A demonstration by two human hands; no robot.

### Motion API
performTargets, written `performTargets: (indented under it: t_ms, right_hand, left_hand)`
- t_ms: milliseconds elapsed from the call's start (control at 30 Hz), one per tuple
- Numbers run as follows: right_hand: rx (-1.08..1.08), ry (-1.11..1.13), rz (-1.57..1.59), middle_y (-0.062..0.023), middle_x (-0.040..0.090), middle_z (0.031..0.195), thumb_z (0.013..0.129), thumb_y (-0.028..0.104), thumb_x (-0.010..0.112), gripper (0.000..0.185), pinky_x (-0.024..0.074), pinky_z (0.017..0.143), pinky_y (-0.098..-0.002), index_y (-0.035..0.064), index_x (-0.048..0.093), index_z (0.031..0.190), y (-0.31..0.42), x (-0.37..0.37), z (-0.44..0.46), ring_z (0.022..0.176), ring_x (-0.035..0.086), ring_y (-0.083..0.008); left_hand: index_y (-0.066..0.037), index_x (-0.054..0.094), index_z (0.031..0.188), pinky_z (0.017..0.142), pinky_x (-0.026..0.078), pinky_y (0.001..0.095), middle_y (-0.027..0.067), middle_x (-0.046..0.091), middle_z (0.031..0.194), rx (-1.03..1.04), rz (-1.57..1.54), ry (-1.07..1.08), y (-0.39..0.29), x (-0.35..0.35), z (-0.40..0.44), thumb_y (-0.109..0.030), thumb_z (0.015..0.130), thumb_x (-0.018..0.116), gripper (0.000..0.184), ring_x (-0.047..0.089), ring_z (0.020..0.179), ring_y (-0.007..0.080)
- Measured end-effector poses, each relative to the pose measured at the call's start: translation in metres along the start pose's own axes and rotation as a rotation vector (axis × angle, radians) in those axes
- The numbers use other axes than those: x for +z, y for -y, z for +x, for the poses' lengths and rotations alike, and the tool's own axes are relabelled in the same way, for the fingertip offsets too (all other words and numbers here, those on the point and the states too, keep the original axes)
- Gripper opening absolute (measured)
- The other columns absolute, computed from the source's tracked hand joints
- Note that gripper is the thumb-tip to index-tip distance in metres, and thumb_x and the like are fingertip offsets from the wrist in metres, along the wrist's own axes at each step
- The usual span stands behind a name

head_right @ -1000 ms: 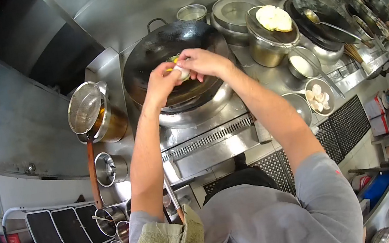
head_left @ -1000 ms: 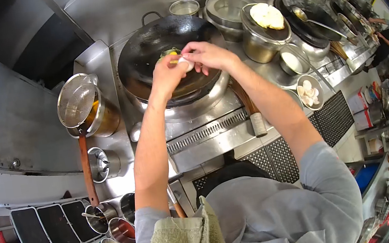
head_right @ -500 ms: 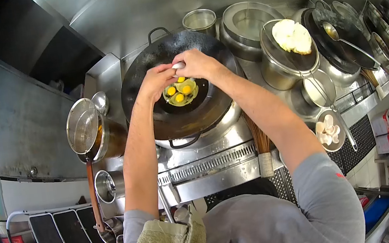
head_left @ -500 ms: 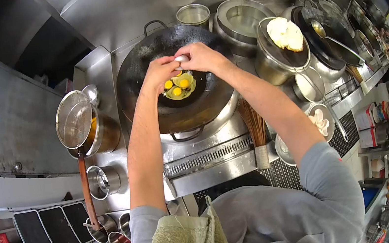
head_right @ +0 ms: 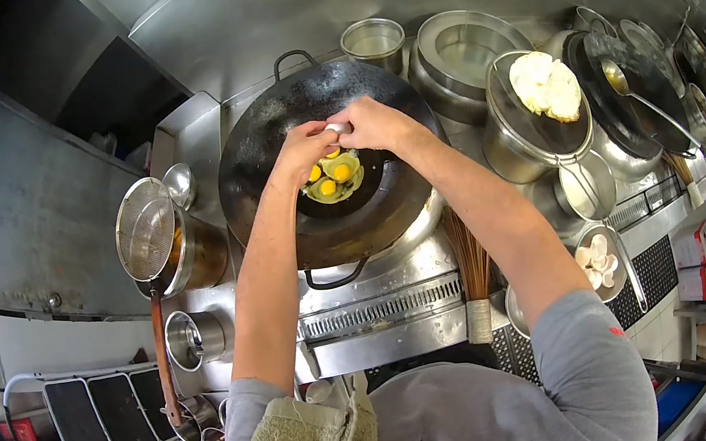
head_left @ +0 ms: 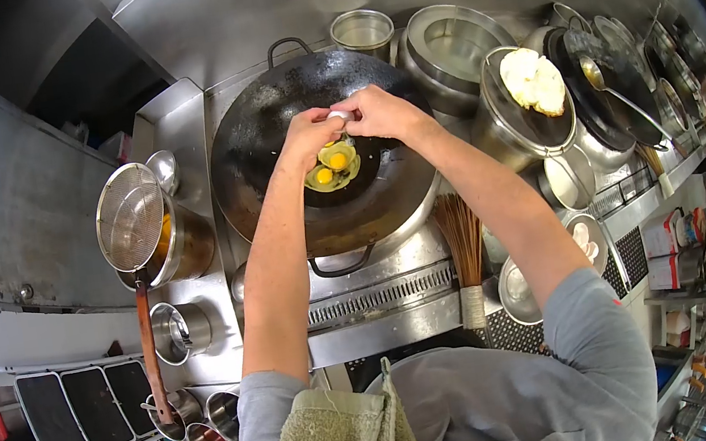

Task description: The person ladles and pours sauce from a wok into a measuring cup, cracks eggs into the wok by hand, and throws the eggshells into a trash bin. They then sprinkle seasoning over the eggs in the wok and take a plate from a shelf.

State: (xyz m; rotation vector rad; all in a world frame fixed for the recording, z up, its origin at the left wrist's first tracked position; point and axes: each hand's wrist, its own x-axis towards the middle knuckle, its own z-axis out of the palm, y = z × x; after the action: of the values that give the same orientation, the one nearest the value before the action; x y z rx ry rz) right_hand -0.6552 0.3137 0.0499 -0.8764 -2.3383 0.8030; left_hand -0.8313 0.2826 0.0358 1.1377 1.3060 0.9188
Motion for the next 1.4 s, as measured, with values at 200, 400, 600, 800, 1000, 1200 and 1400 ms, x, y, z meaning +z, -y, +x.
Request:
performTargets:
  t_ms: [200,400,600,800,1000,1200,1400]
  right_hand:
    - [-0.04,-0.106,-0.02,-0.0175,0.064,0.071,0.074,0.021,0.069,0.027,0.0499,0.067,-0.0397,0.0087,0.07,0.098,-0.01,0.016,0.001,0.069,0.063,-0.0355]
    - [-0.077,-0.151,-0.098,-0.0183,0.064,0.072,0.075,0.024,0.069,0.025,0.0498,0.068,-0.0419,0.0081,0.069,0.094,-0.02,0.023,0.002,0.072,0.062,-0.0373]
    - [0.047,-0.105,-0.076,-0.0194,0.065,0.079,0.076,0.021,0.065,0.026,0.0507,0.072,-0.0411,0.0099,0.07,0.099,-0.024,0.021,0.0,0.076,0.064,-0.0356]
    - [0.067,-0.034,-0.053,-0.0199,0.067,0.087,0.076,0.015,0.062,0.031,0.0519,0.077,-0.0415,0.0124,0.07,0.106,-0.046,0.026,-0.001,0.085,0.066,-0.0345]
    - [0.141,0.05,-0.146,-0.0188,0.068,0.091,0.076,0.011,0.06,0.028,0.0523,0.081,-0.0435,0.0127,0.071,0.101,-0.058,0.029,0.0,0.088,0.065,-0.0358]
    - [0.116,0.077,-0.272,-0.0183,0.068,0.087,0.076,0.01,0.061,0.019,0.0525,0.077,-0.0453,0.0106,0.07,0.092,-0.056,0.028,0.001,0.085,0.065,-0.036]
    - [0.025,0.081,-0.407,-0.0178,0.067,0.083,0.075,0.008,0.061,0.02,0.0518,0.074,-0.0456,0.0104,0.07,0.093,-0.055,0.012,0.006,0.083,0.065,-0.0354]
  left_hand:
    - [0.004,0.061,0.104,0.073,0.052,0.0267,0.0089,0.064,0.096,-0.017,-0.021,-0.096,0.009,0.009,0.012,-0.008,0.079,0.065,0.028,0.062,0.084,0.0162]
    - [0.002,0.061,0.099,0.072,0.052,0.0275,0.0085,0.063,0.092,-0.041,-0.082,-0.123,0.013,0.014,0.02,-0.008,0.079,0.064,0.023,0.062,0.08,0.0164]
    - [0.004,0.061,0.1,0.071,0.051,0.0275,0.009,0.064,0.091,-0.087,-0.023,-0.099,0.023,0.014,0.034,-0.008,0.078,0.065,0.025,0.062,0.08,0.0163]
    - [0.002,0.063,0.101,0.071,0.052,0.028,0.0072,0.064,0.093,-0.109,0.077,-0.086,0.043,0.016,0.05,-0.01,0.078,0.066,0.025,0.062,0.081,0.0156]
    - [-0.001,0.07,0.093,0.072,0.051,0.0304,0.0089,0.069,0.084,-0.077,0.27,-0.108,0.073,0.015,0.075,-0.021,0.071,0.072,0.029,0.066,0.082,0.0165]
    - [-0.004,0.07,0.098,0.076,0.051,0.0311,0.009,0.07,0.088,-0.016,0.59,-0.189,0.047,0.024,0.053,-0.02,0.071,0.072,0.031,0.066,0.082,0.0185]
    - [-0.007,0.07,0.102,0.085,0.052,0.037,0.018,0.069,0.096,0.19,1.027,-0.135,0.015,0.024,0.042,-0.023,0.067,0.074,0.039,0.067,0.093,0.0303]
